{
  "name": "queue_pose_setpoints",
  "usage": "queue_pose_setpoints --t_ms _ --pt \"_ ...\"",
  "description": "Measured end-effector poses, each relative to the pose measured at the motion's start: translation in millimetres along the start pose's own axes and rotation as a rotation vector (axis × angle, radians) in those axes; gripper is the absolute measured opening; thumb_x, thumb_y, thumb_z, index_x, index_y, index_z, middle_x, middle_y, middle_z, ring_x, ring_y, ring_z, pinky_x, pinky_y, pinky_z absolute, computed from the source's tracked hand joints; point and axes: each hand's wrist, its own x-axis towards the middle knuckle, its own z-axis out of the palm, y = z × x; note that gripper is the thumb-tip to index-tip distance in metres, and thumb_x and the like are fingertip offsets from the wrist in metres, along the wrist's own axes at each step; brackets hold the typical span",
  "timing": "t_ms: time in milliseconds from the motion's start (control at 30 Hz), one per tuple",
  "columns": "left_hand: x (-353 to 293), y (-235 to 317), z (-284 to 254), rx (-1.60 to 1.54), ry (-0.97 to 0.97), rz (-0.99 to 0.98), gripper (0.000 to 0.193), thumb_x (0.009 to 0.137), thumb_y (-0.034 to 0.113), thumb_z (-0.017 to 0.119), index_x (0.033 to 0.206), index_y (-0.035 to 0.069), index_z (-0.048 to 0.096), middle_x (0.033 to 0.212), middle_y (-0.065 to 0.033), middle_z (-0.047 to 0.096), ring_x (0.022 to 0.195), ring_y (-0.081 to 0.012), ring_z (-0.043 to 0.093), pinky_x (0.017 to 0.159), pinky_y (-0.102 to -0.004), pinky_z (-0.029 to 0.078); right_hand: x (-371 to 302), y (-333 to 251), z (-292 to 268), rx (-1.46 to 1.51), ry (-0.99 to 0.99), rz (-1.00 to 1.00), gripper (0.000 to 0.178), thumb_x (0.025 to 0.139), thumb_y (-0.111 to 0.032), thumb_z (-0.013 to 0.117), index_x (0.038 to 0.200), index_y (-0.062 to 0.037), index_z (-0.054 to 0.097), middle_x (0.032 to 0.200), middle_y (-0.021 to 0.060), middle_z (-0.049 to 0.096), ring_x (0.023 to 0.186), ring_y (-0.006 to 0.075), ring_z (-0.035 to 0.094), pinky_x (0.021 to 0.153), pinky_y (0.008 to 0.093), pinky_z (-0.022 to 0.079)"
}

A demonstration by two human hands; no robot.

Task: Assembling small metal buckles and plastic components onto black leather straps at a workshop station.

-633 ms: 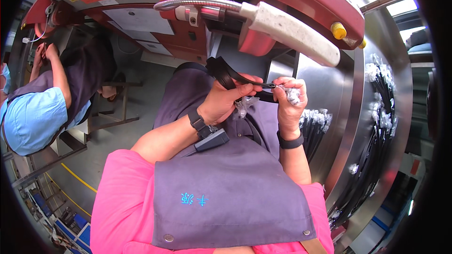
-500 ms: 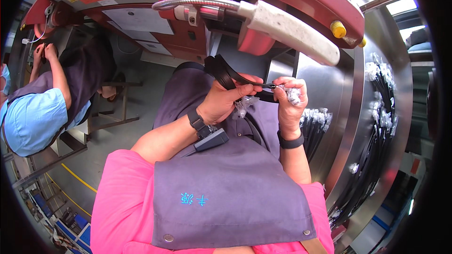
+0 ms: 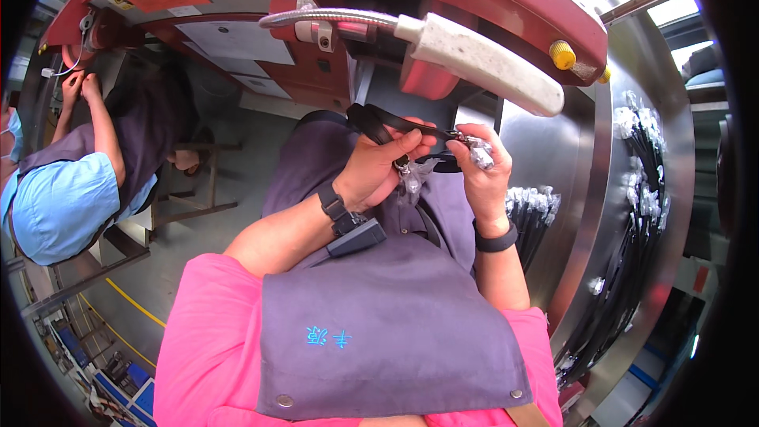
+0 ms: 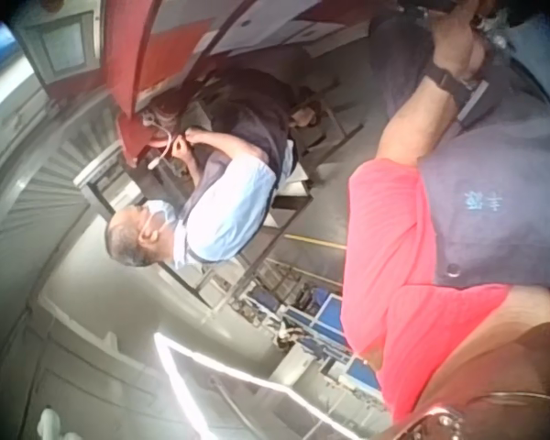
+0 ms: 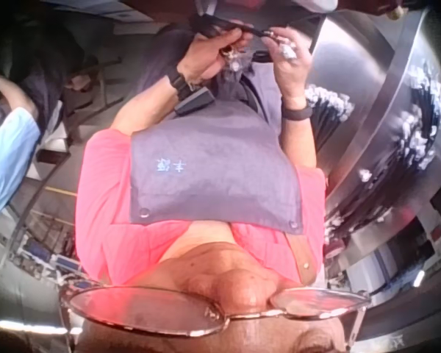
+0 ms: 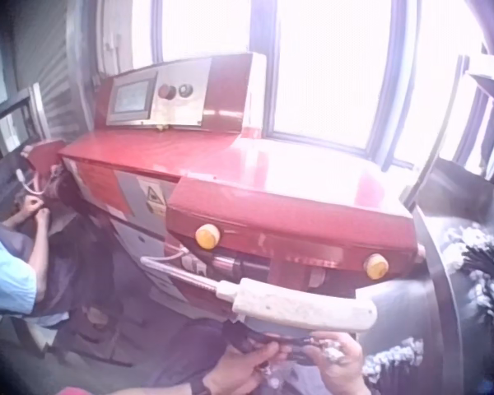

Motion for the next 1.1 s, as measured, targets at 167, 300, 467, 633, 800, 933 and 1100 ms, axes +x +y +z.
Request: queue_pose_setpoints --t_ms 167,300,467,633,800,933,1100 --pt "5 3 3 -0.025 0.084 -0.027 0.015 0.089 0.007 0.062 0.104 0.003 0.062 0.103 -0.0106 0.066 0.096 -0.0193 0.065 0.083 -0.0278 0.054 13 2 1 -0.063 -0.013 -0.025 0.013 0.083 -0.005 0.07 0.094 -0.0027 0.063 0.071 0.0005 0.06 0.064 0.0065 0.054 0.058 0.0214 0.043" --pt "9 3 5 -0.111 0.134 -0.099 0.016 0.09 0.008 0.063 0.105 0.002 0.062 0.102 -0.0105 0.065 0.098 -0.0194 0.064 0.082 -0.0287 0.053 19 1 8 0.026 0.019 0.045 0.01 0.086 -0.007 0.067 0.093 -0.0025 0.063 0.07 0.0 0.06 0.062 0.0054 0.052 0.056 0.0204 0.041" --pt "12 5 11 -0.212 0.182 -0.137 0.018 0.091 0.009 0.062 0.105 -0.002 0.06 0.107 -0.0135 0.063 0.103 -0.0219 0.063 0.087 -0.0306 0.053 29 4 12 0.086 0.022 0.061 0.007 0.088 -0.007 0.065 0.093 -0.0032 0.061 0.071 -0.0005 0.059 0.058 0.0039 0.048 0.052 0.0187 0.038" --pt "13 6 13 -0.228 0.198 -0.126 0.02 0.091 0.011 0.062 0.104 -0.004 0.059 0.105 -0.0138 0.063 0.1 -0.0189 0.063 0.086 -0.0274 0.054 37 -1 15 0.12 0.024 0.151 0.008 0.089 -0.007 0.064 0.093 -0.0028 0.06 0.069 -0.0014 0.057 0.056 0.0037 0.047 0.05 0.019 0.036" --pt "15 4 8 -0.242 0.197 -0.126 0.019 0.092 0.009 0.06 0.106 -0.004 0.06 0.109 -0.0146 0.063 0.104 -0.0215 0.063 0.087 -0.0278 0.053 41 -1 15 0.15 -0.003 0.161 0.008 0.089 -0.007 0.064 0.093 -0.0028 0.06 0.069 -0.0017 0.056 0.056 0.0037 0.046 0.05 0.0193 0.036" --pt "15 3 7 -0.251 0.195 -0.124 0.019 0.092 0.009 0.06 0.106 -0.005 0.061 0.108 -0.0144 0.063 0.103 -0.0209 0.063 0.086 -0.027 0.053 43 0 16 0.162 0.008 0.167 0.007 0.089 -0.007 0.064 0.094 -0.0028 0.06 0.069 -0.0015 0.056 0.057 0.0039 0.046 0.051 0.0192 0.036" --pt "16 3 6 -0.261 0.183 -0.104 0.018 0.091 0.009 0.06 0.104 -0.004 0.061 0.106 -0.0136 0.064 0.101 -0.0197 0.063 0.085 -0.0261 0.054 45 2 18 0.173 0.012 0.169 0.008 0.089 -0.007 0.064 0.094 -0.0028 0.06 0.069 -0.0009 0.056 0.058 0.0043 0.047 0.052 0.0192 0.036"
